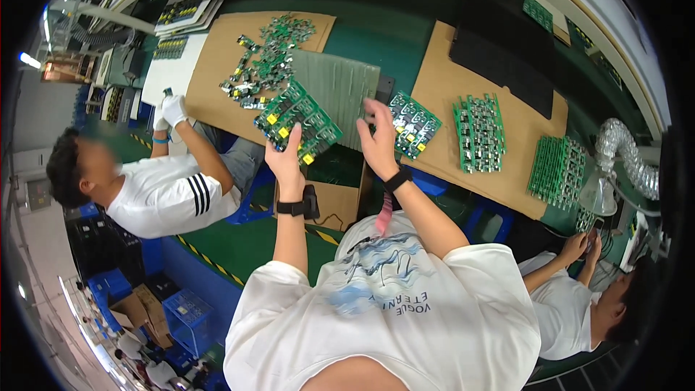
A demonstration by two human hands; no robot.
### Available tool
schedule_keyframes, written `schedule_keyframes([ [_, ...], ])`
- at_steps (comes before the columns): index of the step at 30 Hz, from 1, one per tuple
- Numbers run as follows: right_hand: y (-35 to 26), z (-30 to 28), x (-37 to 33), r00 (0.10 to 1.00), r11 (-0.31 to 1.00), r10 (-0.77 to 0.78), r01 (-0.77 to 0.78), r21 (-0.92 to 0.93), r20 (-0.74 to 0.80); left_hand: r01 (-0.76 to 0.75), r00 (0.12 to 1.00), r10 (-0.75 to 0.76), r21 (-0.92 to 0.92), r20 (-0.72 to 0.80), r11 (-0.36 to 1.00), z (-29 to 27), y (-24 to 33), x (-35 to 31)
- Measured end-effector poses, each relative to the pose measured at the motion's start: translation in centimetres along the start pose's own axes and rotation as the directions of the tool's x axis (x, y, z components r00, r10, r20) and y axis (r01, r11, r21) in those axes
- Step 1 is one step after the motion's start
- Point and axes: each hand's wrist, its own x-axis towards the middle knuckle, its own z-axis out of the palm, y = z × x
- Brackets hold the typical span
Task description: The person picks up circuit boards from a box and a table, turns them over, and fits them together. The person then places the assembled circuit boards into a rack.
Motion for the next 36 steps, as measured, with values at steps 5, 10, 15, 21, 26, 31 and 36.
schedule_keyframes([
  [5,-0.5,3.5,0.0,0.987,0.994,-0.025,0.007,-0.112,-0.159,0.043,0.999,-0.042,-0.085,0.010,0.995,-2.5,2.6,-3.7],
  [10,-0.4,3.4,-2.8,0.998,0.986,-0.037,0.028,-0.164,-0.052,-0.056,0.997,0.054,0.043,0.055,0.998,-3.2,4.3,-6.0],
  [15,-5.1,1.6,-5.7,0.826,0.350,0.387,-0.542,0.764,0.409,-0.174,0.975,0.168,-0.032,-0.146,0.984,-2.2,2.4,-7.4],
  [21,-8.3,-1.6,-3.6,0.847,0.415,0.519,-0.372,0.830,0.120,-0.224,0.944,0.256,-0.166,0.207,0.960,-2.5,-2.8,-10.5],
  [26,-9.0,-7.1,-2.6,0.986,0.927,0.121,-0.154,0.343,0.116,0.378,0.850,-0.111,-0.447,0.516,0.811,-1.7,4.3,-8.9],
  [31,-11.4,-6.5,-4.2,0.980,0.993,-0.103,0.092,0.071,0.170,0.084,0.835,-0.059,-0.021,0.546,0.996,-1.0,4.7,-8.6],
  [36,-9.9,-6.1,-4.3,0.998,0.999,-0.030,0.029,0.014,0.056,-0.155,0.852,0.064,0.134,0.520,0.979,-1.3,4.9,-10.2],
])
